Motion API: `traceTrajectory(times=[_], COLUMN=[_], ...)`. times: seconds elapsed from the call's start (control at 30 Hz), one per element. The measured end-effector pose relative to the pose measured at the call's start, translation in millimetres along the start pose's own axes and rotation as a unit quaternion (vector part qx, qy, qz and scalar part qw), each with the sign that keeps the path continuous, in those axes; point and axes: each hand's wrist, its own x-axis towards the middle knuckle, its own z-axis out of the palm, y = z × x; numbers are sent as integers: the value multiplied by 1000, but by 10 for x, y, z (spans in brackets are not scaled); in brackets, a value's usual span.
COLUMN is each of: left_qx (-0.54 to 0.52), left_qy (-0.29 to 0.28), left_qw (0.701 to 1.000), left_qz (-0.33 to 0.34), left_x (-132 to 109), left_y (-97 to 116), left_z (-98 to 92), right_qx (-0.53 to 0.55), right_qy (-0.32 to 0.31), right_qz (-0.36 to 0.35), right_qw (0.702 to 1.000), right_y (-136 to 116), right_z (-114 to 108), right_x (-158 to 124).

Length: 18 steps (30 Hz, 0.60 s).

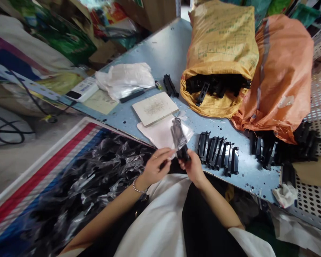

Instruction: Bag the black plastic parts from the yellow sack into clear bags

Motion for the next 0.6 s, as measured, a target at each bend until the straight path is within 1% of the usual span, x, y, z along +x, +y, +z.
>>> traceTrajectory(times=[0.07,0.1,0.13,0.17,0.2,0.27,0.37,0.43,0.47,0.53,0.6], left_qx=[-15,-13,-6,3,11,14,-8,-3,7,31,46], left_qy=[91,118,131,129,116,68,-31,-58,-62,-77,-96], left_qw=[992,986,981,980,982,992,999,998,998,996,994], left_qz=[-86,-119,-141,-150,-147,-108,-34,-25,-26,-24,-12], left_x=[-12,-11,-6,2,12,42,97,122,124,106,70], left_y=[-53,-76,-90,-89,-72,1,121,144,135,91,41], left_z=[-1,11,30,55,82,120,108,78,72,92,137], right_qx=[81,105,118,123,120,94,7,-70,-117,-222,-324], right_qy=[-49,-66,-74,-72,-63,-29,16,31,35,35,-5], right_qz=[65,78,79,70,60,44,-5,-56,-82,-125,-155], right_qw=[993,989,987,987,989,994,1000,995,989,966,933], right_y=[-70,-96,-108,-103,-82,-5,120,156,154,117,52], right_z=[16,25,34,44,55,70,61,35,21,6,26], right_x=[4,7,9,11,12,6,-16,-28,-32,-40,-59])
